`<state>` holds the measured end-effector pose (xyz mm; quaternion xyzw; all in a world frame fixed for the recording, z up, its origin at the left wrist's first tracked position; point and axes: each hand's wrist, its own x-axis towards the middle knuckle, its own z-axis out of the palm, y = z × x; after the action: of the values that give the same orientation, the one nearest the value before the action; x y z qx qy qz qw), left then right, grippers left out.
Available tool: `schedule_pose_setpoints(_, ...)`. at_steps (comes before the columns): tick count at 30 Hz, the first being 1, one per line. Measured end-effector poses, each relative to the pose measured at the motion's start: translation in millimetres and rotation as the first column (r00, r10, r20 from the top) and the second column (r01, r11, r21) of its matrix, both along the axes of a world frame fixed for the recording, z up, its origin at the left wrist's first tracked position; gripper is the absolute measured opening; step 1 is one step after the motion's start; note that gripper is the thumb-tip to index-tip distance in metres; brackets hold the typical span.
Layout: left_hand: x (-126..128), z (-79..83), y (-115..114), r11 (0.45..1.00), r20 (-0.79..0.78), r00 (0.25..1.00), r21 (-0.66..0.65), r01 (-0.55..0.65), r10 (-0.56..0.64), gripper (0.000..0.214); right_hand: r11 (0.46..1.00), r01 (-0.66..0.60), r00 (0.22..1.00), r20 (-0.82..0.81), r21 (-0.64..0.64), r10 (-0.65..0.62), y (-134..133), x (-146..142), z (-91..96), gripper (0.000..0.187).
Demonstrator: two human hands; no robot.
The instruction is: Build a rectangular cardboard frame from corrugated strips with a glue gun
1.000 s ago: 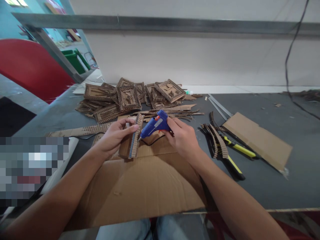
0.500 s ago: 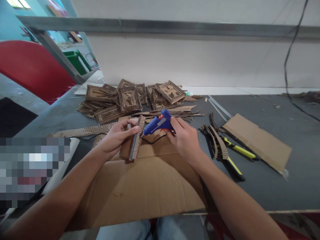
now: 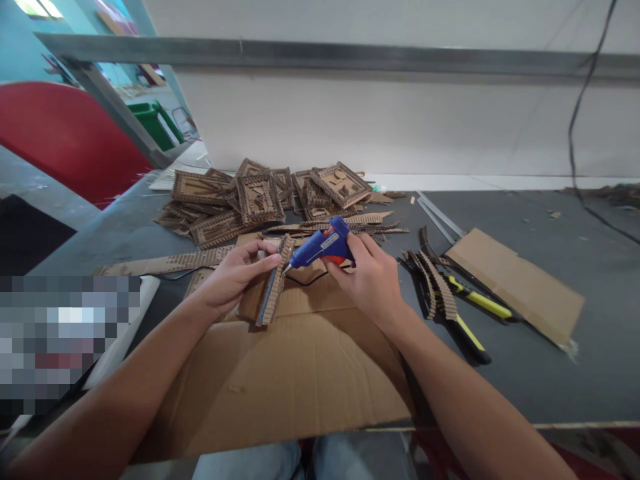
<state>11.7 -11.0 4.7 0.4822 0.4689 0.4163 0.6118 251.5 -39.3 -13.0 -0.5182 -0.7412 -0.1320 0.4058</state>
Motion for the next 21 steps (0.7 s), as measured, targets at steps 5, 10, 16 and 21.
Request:
schedule_pose_setpoints(5,1.3,3.3,-1.9,0.999,-0.005,1.0,-0.034,-0.004,0.004,0.043,1.0,-0.011,1.0,0.017,-0.007,0.011,-1.3,-1.5,-0.8,0.019)
schedule_pose_setpoints(10,0.2,3.2,-1.2,0.999,-0.01,1.0,-0.043,0.021,-0.022,0.044,1.0,-0.01,1.0,0.023,-0.01,0.011,-1.8,-2.3,-1.4,0.017)
schedule_pose_setpoints(16,0.2,1.1,-0.8,1.0,-0.033,0.999,0.001,0.03,-0.03,0.042,1.0,-0.005,1.0,0.011,0.01,0.005,-1.0,1.0,-1.4,0.013)
schedule_pose_setpoints(21,0.9,0.3,-1.5,1.0,-0.023,1.0,0.008,0.013,-0.013,0.041,1.0,-0.015,1.0,0.013,0.015,0.015,-0.2,2.3,0.9,0.01)
